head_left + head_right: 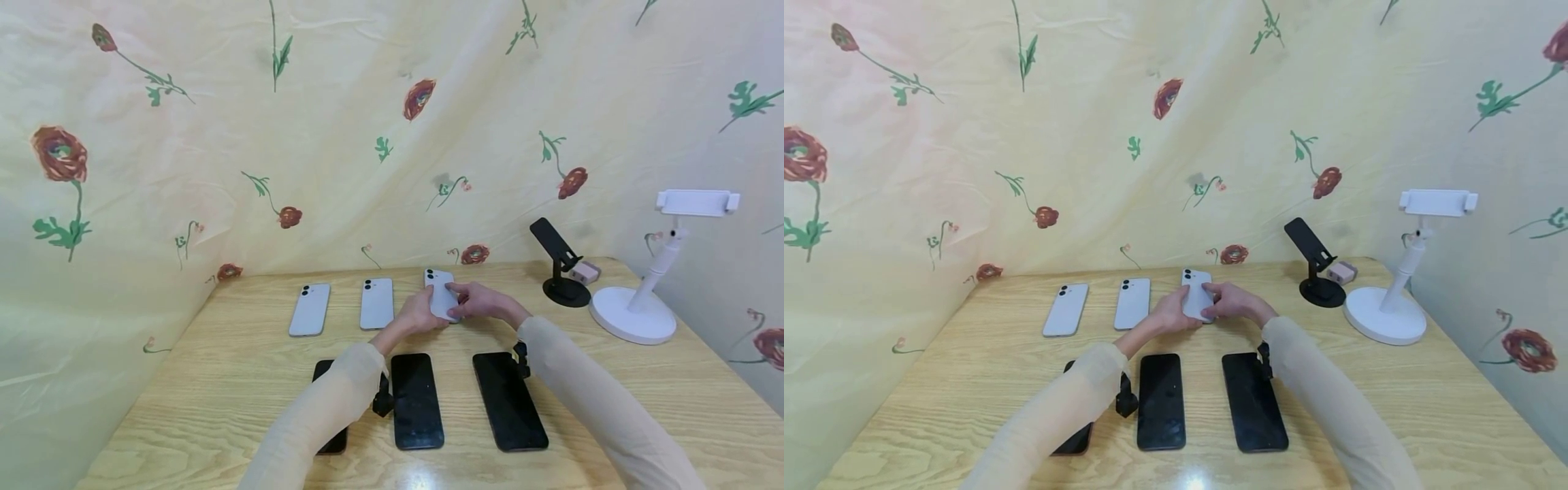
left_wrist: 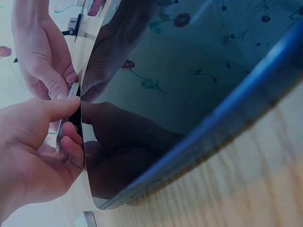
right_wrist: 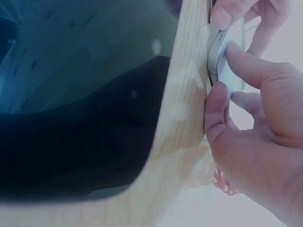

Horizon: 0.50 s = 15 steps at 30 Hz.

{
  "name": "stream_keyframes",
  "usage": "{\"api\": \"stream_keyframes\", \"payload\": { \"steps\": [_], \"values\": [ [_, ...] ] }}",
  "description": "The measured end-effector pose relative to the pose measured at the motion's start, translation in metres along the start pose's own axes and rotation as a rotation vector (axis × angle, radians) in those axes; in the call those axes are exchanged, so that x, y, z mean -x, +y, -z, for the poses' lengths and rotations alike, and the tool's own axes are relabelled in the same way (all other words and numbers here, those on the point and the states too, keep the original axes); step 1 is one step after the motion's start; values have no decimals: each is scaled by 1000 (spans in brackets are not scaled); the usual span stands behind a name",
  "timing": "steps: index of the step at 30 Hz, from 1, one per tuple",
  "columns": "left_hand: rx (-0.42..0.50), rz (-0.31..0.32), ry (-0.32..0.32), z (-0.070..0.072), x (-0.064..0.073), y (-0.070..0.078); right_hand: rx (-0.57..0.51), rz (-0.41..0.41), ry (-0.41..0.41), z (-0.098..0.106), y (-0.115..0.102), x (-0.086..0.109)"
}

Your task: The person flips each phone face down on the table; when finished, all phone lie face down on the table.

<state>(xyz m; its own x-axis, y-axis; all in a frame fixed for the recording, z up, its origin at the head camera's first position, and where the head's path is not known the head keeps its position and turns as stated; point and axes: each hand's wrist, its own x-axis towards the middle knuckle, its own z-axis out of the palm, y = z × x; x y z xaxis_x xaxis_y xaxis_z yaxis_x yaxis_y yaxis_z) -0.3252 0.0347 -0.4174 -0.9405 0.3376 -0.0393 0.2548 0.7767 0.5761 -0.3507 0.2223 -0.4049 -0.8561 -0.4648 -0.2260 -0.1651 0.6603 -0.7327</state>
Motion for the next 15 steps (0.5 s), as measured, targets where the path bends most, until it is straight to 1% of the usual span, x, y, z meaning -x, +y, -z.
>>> {"api": "stream_keyframes", "payload": {
  "steps": [3, 8, 12, 15],
  "values": [
    [-15, -1, -5, 1, 1, 1, 6, -5, 0, -1, 1, -2],
    [-76, -6, -3, 3, 3, 3, 35, -4, 3, -1, 1, -3],
    [-133, 6, -1, 3, 3, 3, 56, -10, 10, -2, -1, -2],
    [-146, 21, -6, 3, 2, 2, 72, -9, 9, -3, -2, -2]
  ]
}}
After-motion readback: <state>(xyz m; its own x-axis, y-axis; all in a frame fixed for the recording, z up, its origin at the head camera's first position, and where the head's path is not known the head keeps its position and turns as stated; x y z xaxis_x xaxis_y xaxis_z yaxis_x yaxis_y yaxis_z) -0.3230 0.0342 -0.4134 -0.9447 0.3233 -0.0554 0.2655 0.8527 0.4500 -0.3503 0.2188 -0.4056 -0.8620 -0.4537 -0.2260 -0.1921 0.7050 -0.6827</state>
